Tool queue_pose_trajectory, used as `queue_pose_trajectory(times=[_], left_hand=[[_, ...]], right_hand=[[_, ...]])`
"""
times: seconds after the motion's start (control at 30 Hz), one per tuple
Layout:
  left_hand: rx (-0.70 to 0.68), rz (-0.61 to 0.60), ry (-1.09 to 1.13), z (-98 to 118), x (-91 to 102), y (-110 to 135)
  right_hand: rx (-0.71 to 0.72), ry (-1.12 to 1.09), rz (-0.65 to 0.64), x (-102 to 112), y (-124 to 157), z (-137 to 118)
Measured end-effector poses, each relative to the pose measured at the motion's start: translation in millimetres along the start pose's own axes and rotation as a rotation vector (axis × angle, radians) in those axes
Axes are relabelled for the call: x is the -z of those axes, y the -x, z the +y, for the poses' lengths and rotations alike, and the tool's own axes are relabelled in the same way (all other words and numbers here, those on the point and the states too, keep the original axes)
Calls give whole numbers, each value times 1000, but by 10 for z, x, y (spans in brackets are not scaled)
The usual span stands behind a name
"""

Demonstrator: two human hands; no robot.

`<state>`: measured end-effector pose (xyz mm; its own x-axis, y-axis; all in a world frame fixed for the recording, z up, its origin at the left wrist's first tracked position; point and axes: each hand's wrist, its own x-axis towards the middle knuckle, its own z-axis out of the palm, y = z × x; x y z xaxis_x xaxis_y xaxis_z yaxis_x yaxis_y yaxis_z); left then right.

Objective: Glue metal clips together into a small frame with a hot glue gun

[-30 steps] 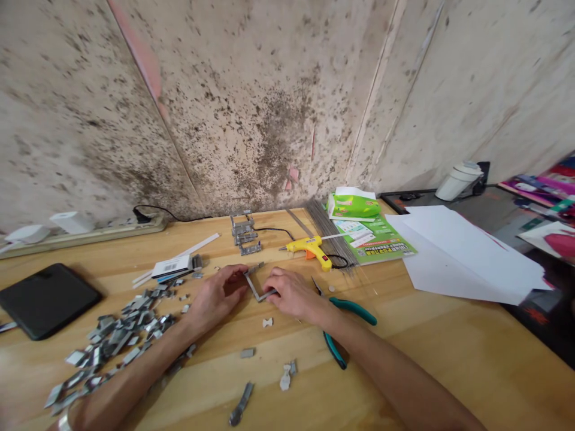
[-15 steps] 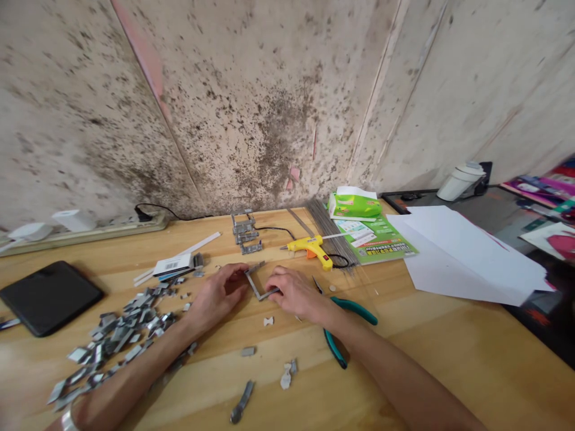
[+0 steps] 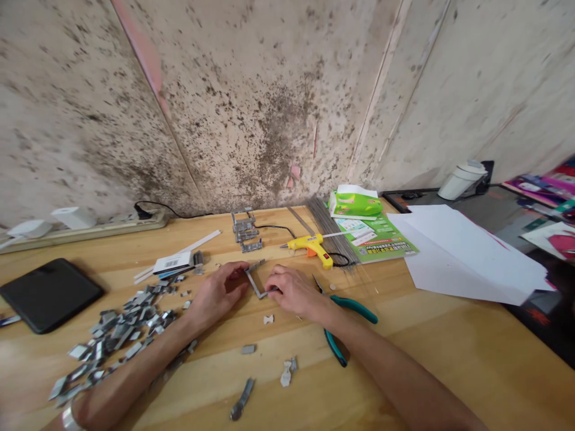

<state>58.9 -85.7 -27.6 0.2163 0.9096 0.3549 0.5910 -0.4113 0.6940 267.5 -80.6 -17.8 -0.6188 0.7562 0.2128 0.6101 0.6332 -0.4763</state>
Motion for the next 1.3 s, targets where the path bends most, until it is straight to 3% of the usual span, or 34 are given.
queue_pose_trajectory(times=[0.6,0.77,0.87,1.03,1.3], left_hand=[[-39,2,-10,-25,-2,20],[-93,29,-7,-14,26,19],[-128,86,-9,18,96,-15],[-144,281,3,208,272,-52],[-142,68,136,637,197,139]], right_hand=[[-43,-56,-19,36,-9,-33],[-56,-117,-29,169,16,-50],[-81,-167,35,289,16,-88],[-121,-361,212,386,-4,-173],[-211,-926,97,405,69,-385]])
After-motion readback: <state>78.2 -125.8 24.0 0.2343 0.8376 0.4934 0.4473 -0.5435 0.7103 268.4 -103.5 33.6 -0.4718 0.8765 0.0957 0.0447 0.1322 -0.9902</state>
